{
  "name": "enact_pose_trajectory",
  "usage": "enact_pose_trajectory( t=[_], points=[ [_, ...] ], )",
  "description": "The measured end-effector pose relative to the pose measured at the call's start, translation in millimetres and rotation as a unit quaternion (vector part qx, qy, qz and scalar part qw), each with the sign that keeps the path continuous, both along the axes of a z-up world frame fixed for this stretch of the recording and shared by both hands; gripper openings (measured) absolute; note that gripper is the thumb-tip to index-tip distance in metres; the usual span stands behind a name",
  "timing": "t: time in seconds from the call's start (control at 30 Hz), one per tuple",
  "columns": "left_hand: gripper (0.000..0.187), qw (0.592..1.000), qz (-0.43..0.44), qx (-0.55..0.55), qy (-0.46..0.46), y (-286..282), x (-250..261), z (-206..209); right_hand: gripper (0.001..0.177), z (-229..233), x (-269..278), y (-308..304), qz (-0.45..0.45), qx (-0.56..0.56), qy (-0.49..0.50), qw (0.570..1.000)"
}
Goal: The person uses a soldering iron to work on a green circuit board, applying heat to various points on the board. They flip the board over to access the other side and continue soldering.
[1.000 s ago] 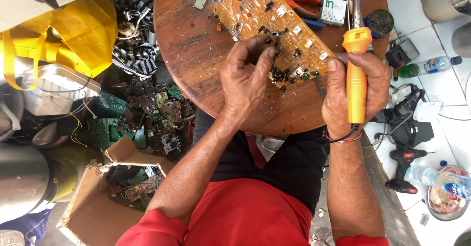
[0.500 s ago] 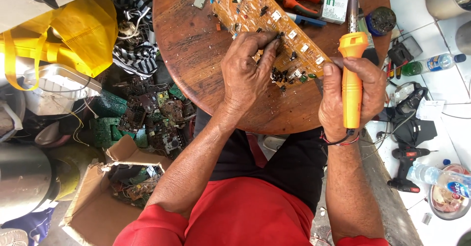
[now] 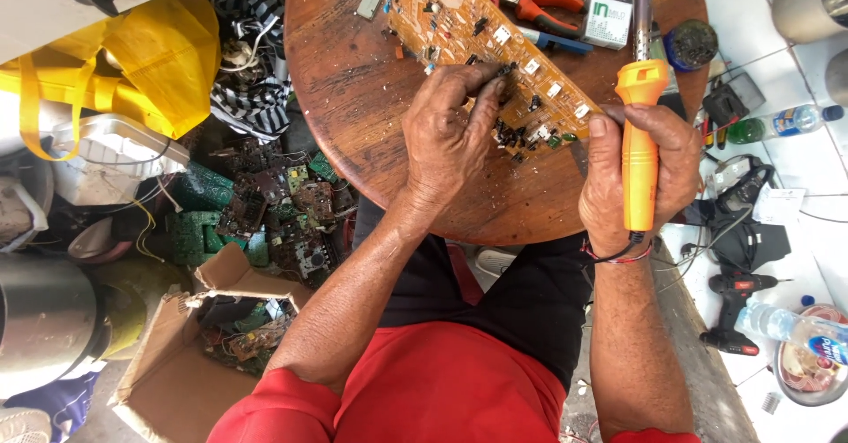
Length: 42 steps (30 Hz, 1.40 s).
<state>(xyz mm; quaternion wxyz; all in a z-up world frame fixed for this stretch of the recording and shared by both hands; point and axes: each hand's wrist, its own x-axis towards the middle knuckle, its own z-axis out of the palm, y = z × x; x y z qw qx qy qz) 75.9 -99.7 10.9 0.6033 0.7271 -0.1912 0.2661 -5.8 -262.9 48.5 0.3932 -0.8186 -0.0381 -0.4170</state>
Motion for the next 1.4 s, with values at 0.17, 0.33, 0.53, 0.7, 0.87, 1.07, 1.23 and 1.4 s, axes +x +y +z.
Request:
enact_pose_trajectory(
  t=[0.17, 0.33, 0.53, 0.7, 0.87, 1.07, 1.23, 1.4],
  points=[
    [0.016, 1.0, -0.01, -0.018, 0.021, 2.9, 0.4, -4.4, 0.025, 4.8, 16.2, -5.4, 0.009, 0.036, -0.042, 0.998],
    [0.027, 0.999, -0.014, -0.034, 0.01, 11.5, 3.0, -27.8, 0.023, 22.9, 27.5, -15.1, 0.019, 0.051, -0.07, 0.996],
    [0.028, 0.994, 0.021, -0.038, 0.098, 42.3, -24.4, -34.7, 0.027, 26.6, 25.5, -32.9, 0.023, 0.16, -0.041, 0.986],
    [0.071, 0.862, -0.069, -0.303, 0.402, 43.2, -37.3, -60.1, 0.026, 26.7, 19.2, -41.1, 0.079, 0.267, -0.052, 0.959],
    [0.049, 0.784, -0.129, -0.454, 0.403, 37.1, -38.1, -43.2, 0.03, 23.5, 10.2, -58.7, 0.093, 0.275, -0.061, 0.955],
    [0.054, 0.844, -0.105, -0.423, 0.314, 46.9, -45.7, -13.7, 0.029, 26.8, 7.1, -62.7, 0.082, 0.263, -0.054, 0.96],
    [0.049, 0.86, -0.087, -0.417, 0.279, 53.3, -54.1, -3.0, 0.029, 15.0, 14.0, -71.7, 0.105, 0.279, -0.069, 0.952],
    [0.045, 0.87, -0.107, -0.419, 0.236, 59.8, -56.3, -2.0, 0.029, -1.3, 23.8, -84.3, 0.06, 0.32, -0.12, 0.938]
  ],
)
